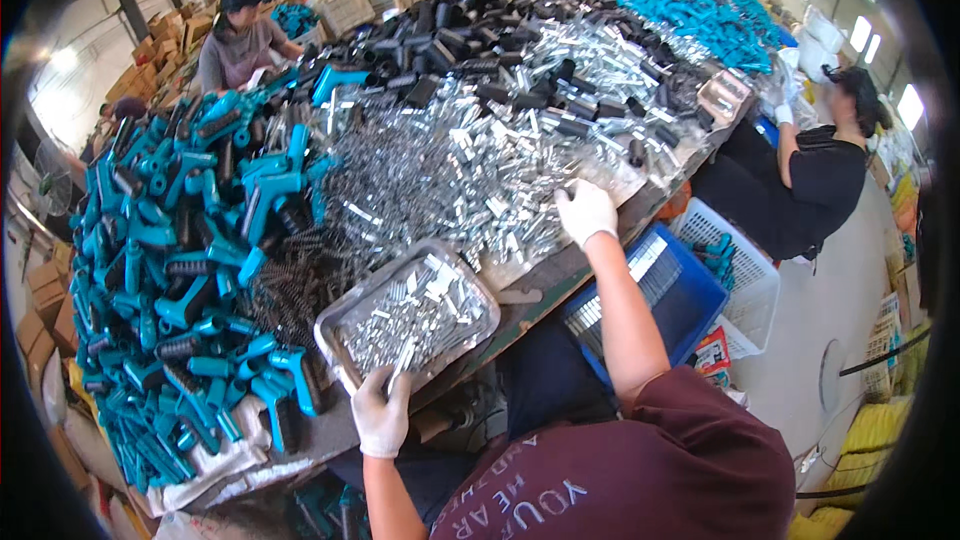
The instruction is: The person assembles tool components by inserting metal pins and springs into cylindrical metal shafts, fitting plastic handles onto the parts, and organizing them on the workbench by hand.
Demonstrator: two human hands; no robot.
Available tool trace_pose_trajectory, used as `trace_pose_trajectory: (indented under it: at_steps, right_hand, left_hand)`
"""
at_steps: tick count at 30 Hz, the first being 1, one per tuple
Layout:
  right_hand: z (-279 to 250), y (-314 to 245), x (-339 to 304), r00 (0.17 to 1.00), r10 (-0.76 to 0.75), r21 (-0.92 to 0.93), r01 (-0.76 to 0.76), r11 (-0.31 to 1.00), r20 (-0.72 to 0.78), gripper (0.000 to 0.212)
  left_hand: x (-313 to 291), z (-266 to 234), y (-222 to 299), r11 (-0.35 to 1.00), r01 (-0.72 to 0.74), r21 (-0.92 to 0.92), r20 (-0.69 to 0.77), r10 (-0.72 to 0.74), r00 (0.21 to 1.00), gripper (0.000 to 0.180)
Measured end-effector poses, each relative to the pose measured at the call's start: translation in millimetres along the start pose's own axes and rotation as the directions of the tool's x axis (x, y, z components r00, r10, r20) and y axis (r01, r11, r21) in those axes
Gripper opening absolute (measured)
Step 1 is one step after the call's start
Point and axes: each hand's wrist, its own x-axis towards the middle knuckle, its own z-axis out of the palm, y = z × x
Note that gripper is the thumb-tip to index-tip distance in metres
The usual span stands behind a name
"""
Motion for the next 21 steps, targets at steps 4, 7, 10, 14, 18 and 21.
trace_pose_trajectory:
  at_steps: [4,7,10,14,18,21]
  right_hand:
    - [4,-39,26,0.96,-0.199,0.299,0.251,0.921,-0.196,0.038]
    - [-2,-84,53,0.919,-0.381,0.35,0.39,0.852,-0.098,0.038]
    - [-19,-108,71,0.87,-0.49,0.514,0.399,0.759,0.048,0.038]
    - [-14,-128,101,0.852,-0.514,0.294,0.468,0.834,0.1,0.045]
    - [-16,-130,112,0.877,-0.473,0.429,0.395,0.812,0.087,0.047]
    - [-13,-122,116,0.894,-0.444,0.609,0.314,0.728,0.07,0.048]
  left_hand:
    - [1,-3,5,0.995,0.099,-0.027,0.045,-0.098,0.994,0.019]
    - [1,-1,-8,0.997,0.051,-0.051,0.007,-0.051,0.999,0.02]
    - [3,2,-5,1.0,0.023,-0.009,-0.002,-0.023,1.0,0.024]
    - [4,2,0,0.999,0.044,0.002,0.005,-0.044,0.999,0.025]
    - [5,1,3,0.999,0.048,0.018,0.016,-0.049,0.999,0.024]
    - [4,-2,4,0.999,0.037,0.028,0.013,-0.037,0.999,0.024]
